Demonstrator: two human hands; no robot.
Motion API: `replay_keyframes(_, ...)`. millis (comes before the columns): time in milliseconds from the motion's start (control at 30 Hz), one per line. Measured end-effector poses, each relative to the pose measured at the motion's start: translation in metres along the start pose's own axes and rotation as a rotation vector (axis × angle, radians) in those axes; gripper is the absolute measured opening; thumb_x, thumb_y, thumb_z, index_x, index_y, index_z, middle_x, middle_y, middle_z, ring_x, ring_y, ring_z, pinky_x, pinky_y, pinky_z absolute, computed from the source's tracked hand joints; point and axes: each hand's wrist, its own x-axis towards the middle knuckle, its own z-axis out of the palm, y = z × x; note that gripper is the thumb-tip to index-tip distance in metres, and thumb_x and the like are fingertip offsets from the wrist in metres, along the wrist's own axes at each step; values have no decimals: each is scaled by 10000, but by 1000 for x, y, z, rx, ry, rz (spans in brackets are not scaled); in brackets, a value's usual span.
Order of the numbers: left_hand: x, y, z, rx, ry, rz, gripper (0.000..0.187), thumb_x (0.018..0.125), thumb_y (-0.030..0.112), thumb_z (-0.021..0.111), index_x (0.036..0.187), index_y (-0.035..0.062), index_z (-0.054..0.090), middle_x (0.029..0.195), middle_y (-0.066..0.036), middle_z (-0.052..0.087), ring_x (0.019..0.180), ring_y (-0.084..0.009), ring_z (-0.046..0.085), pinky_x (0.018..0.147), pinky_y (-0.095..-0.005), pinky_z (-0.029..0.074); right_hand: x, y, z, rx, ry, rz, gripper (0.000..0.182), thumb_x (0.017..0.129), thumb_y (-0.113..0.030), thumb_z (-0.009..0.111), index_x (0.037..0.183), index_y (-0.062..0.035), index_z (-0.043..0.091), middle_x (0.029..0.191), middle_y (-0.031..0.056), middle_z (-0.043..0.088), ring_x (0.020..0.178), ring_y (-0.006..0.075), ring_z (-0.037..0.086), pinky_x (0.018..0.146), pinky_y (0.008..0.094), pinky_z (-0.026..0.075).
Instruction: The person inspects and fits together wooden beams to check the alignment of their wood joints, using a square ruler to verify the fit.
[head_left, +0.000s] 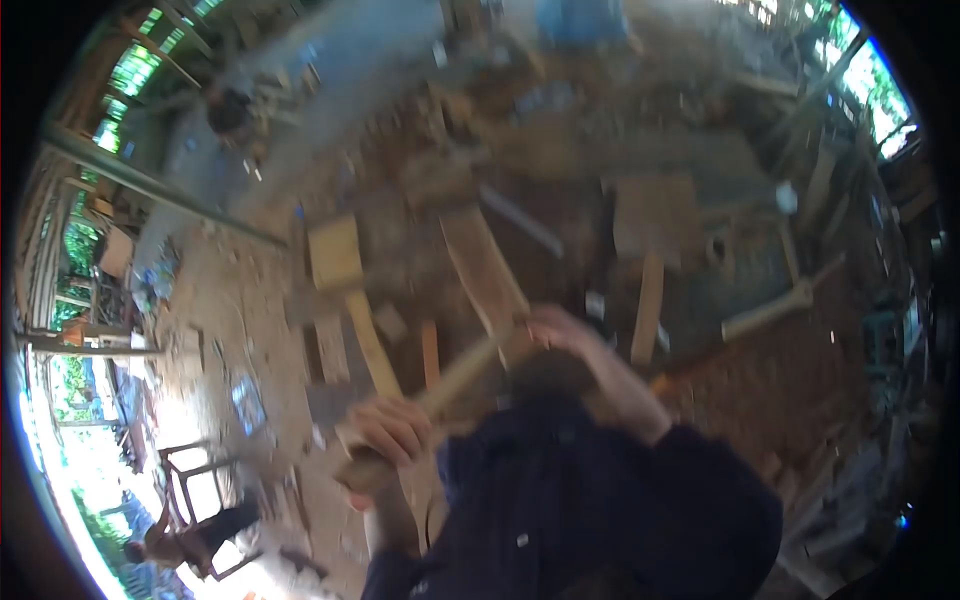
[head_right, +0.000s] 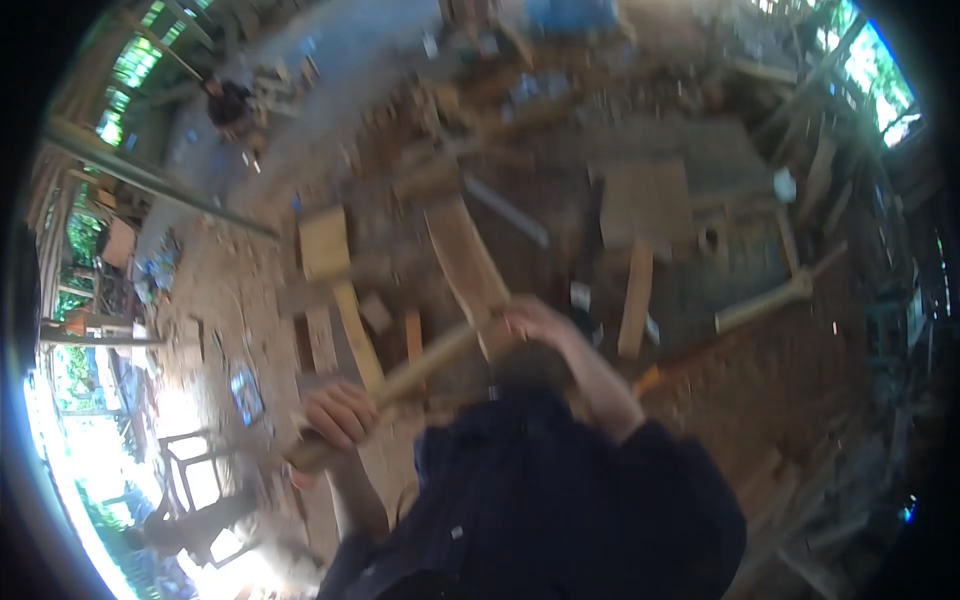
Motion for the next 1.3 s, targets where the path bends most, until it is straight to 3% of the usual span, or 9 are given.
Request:
replay_keyframes(33, 1, -1, 2, 6, -1, 4, 643, 797, 619, 734, 853, -10, 612, 572, -79, 562, 485, -244, 582, 481, -366, 470, 10, 28, 0, 16, 121, 293, 321, 998, -244, 588, 1245, -57, 668, 895, 24, 667, 826, 94, 588, 711, 292, 494)
replay_keyframes(100, 7, -1, 6, 6, 44, -28, 618, 787, 605, 747, 826, 6, 604, 579, -82, 561, 493, -249, 573, 485, -362, 456, 18, 65, -1, -179, 184, 376, 407, 974, -257, 608, 1290, 0, 613, 1205, 154, 683, 1076, 219, 642, 894, 378, 526)
replay_keyframes(167, 9, 2, 21, 74, 158, -11, 650, 789, 649, 726, 807, 13, 594, 566, -88, 560, 476, -235, 568, 487, -354, 469, 19, 93, 7, -515, 327, 367, 393, 975, -263, 542, 1286, -36, 622, 1256, 191, 660, 1182, 341, 621, 955, 429, 518)
replay_keyframes(200, 9, 1, 27, 95, 308, -50, 683, 791, 692, 704, 788, 20, 585, 552, -93, 559, 459, -220, 562, 488, -346, 482, 15, 85, 10, -579, 297, 412, 377, 969, -242, 513, 1280, -68, 634, 1147, 190, 701, 1039, 340, 688, 895, 428, 548)
replay_keyframes(267, 11, 0, 27, 114, 328, -37, 685, 800, 698, 693, 780, 24, 575, 543, -87, 545, 452, -205, 535, 474, -341, 461, 18, 92, 16, -461, 298, 479, 358, 975, -209, 479, 1260, -68, 645, 871, 149, 745, 641, 252, 723, 680, 406, 590)
replay_keyframes(400, 21, 1, 26, 182, 498, -91, 712, 833, 751, 618, 751, 49, 526, 498, -59, 482, 429, -168, 460, 439, -331, 408, 12, 54, 17, -296, 262, 552, 385, 990, -141, 473, 1353, -57, 570, 882, 133, 732, 620, 210, 703, 618, 381, 587)
replay_keyframes(633, 40, -4, 23, 360, 616, -63, 759, 877, 830, 397, 740, 84, 437, 449, -19, 385, 385, -140, 390, 403, -304, 375, 10, 8, 1, -214, 374, 360, 414, 990, -100, 474, 1392, -3, 500, 919, 145, 721, 695, 229, 715, 679, 381, 576)
replay_keyframes(1000, 70, -36, 58, 347, 683, -25, 753, 849, 782, 535, 765, 35, 493, 458, -36, 426, 371, -125, 391, 360, -274, 342, 33, -66, -114, -238, 360, 313, 355, 1008, -107, 443, 1333, 0, 537, 963, 162, 709, 729, 229, 717, 716, 393, 568)
replay_keyframes(1300, 82, -51, 74, 383, 707, -41, 725, 859, 748, 557, 808, 27, 494, 509, -63, 470, 426, -139, 433, 398, -271, 350, 58, -92, -139, -283, 409, 218, 352, 984, -101, 487, 1310, 26, 515, 1008, 161, 698, 791, 223, 712, 768, 376, 558)
